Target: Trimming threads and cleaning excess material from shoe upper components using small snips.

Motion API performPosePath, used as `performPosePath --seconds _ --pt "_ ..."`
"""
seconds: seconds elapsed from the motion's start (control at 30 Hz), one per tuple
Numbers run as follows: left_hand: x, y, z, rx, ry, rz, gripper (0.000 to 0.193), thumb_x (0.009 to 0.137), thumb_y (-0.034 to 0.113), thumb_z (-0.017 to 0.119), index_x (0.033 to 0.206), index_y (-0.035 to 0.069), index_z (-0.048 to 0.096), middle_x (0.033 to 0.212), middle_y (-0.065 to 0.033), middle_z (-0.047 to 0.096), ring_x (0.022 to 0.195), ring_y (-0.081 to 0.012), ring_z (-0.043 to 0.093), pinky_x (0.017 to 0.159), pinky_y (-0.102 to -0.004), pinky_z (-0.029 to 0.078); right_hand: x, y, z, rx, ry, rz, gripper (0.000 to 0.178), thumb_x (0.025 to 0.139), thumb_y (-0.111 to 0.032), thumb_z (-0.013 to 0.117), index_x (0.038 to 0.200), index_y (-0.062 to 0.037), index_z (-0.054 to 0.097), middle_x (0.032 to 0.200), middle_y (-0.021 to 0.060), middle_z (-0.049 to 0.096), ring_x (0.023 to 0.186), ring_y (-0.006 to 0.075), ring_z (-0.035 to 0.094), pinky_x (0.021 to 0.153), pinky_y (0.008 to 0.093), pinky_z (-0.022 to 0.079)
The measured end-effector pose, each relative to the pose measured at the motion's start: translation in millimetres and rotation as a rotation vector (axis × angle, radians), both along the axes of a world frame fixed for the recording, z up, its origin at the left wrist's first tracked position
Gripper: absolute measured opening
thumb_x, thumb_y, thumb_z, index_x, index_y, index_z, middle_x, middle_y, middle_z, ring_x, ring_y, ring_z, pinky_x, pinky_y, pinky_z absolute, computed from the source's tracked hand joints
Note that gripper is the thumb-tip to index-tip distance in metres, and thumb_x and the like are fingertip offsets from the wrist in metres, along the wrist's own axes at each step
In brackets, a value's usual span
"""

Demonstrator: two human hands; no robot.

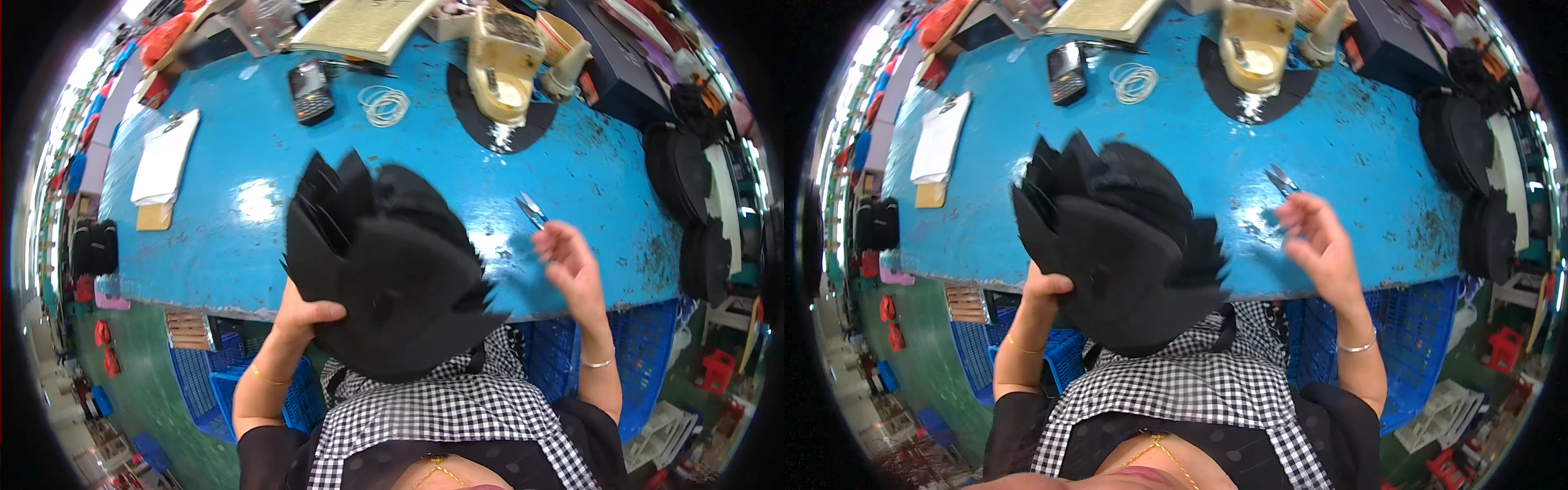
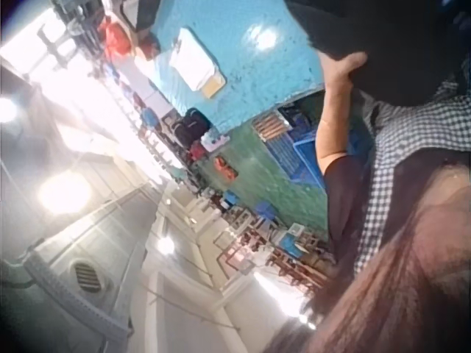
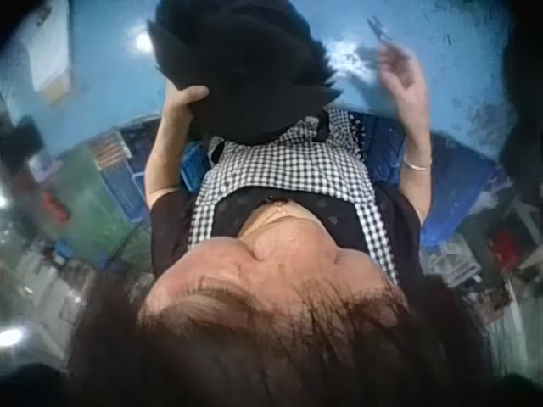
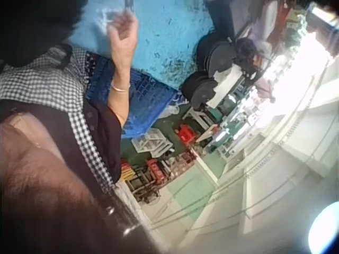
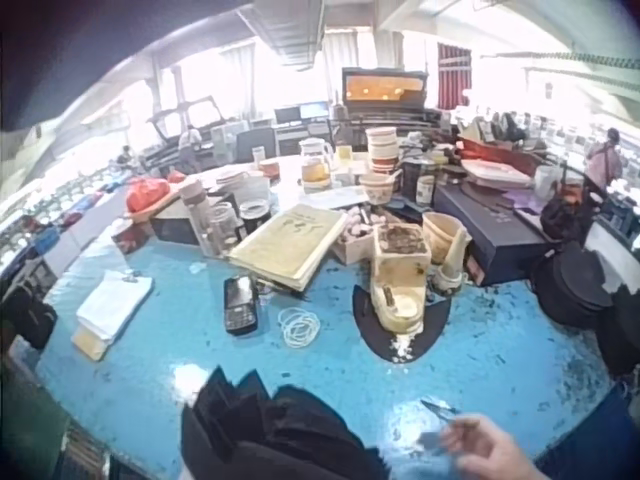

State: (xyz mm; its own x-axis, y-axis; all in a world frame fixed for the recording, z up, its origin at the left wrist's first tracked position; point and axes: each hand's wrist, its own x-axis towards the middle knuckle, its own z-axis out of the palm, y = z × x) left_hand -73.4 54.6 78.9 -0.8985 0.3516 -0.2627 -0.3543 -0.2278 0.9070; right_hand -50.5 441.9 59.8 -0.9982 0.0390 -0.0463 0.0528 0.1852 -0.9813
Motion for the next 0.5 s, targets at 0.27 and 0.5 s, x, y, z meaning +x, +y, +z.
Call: performPosePath --seconds 0.27,0.5 --pt "18 29 -44 0.245 0.290 0.393 0.059 0.067 -0.002 0.082 0.120 -0.007 0.058 0.112 -0.0155 0.068 0.097 -0.0260 0.069 0.088 -0.0372 0.057 8 -103 -26 -0.507 -0.153 0.293 0.077 0.070 -0.009 0.086 0.134 0.0032 0.046 0.125 0.0113 0.061 0.116 0.0224 0.059 0.102 0.0385 0.047" --pt "6 8 -40 0.137 0.436 0.152 0.085 0.066 0.005 0.090 0.135 -0.001 0.041 0.128 -0.0129 0.061 0.106 -0.0190 0.065 0.094 -0.0354 0.054 -30 -84 -31 -0.364 0.119 0.192 0.102 0.071 -0.005 0.083 0.152 0.0002 0.021 0.144 0.0124 0.045 0.131 0.0211 0.045 0.110 0.0365 0.038"
